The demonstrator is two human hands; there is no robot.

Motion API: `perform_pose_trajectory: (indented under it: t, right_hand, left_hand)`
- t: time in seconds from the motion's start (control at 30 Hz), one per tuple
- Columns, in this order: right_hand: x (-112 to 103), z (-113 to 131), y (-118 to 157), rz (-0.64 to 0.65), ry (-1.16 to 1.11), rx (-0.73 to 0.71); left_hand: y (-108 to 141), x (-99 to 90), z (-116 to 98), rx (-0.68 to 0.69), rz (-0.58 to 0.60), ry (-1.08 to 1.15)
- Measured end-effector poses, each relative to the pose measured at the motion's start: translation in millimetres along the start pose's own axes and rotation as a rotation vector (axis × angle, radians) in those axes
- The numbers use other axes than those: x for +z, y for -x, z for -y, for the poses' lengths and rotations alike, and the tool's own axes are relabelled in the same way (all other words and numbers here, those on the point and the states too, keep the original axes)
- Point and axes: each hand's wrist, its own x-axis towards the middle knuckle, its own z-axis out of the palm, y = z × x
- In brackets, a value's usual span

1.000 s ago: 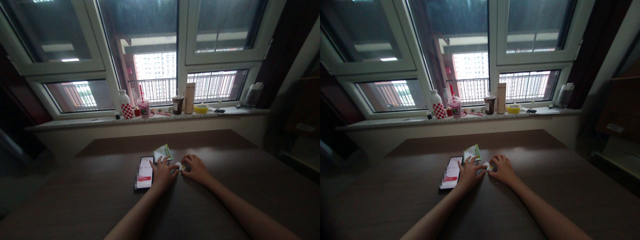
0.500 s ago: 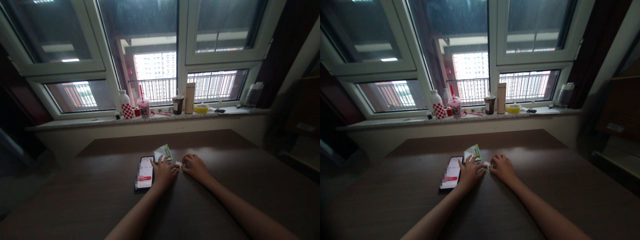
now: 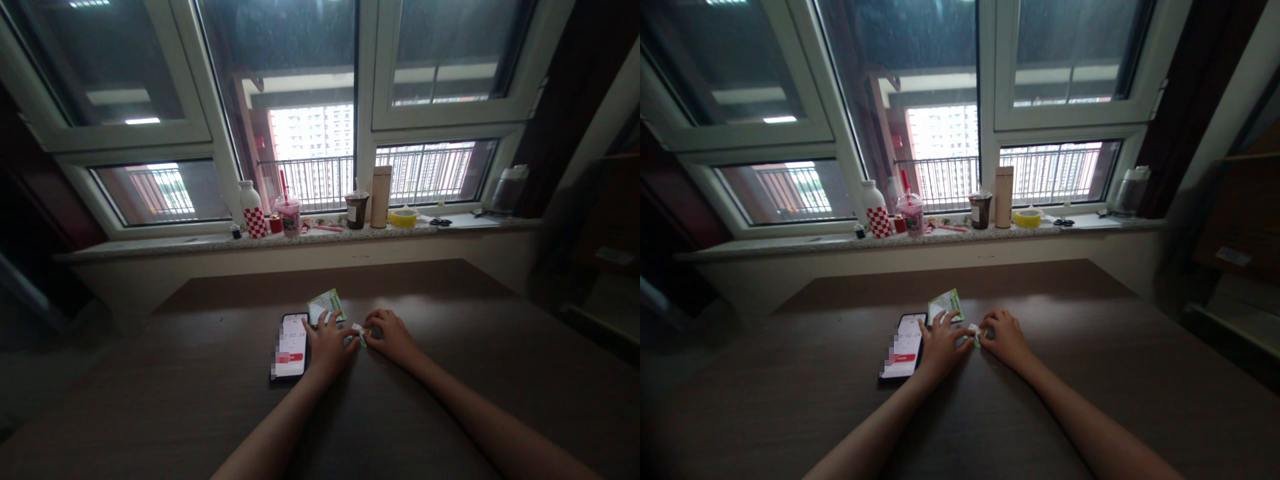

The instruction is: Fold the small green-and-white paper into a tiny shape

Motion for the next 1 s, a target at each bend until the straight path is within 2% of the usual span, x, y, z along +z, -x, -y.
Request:
perform_pose_trajectory:
  t: [0.23,0.47,1.0]
  right_hand:
    - [1,-1,-1,-0.013,-0.009,-0.039]
    - [2,2,-8,0.018,0.04,0.014]
    - [10,5,-11,-0.033,0.091,0.114]
  left_hand:
    - [0,-0.8,1,0.003,0.012,0.018]
    - [-1,0.3,0,-0.006,0.013,0.021]
    - [-3,3.5,4,0.003,0.016,0.021]
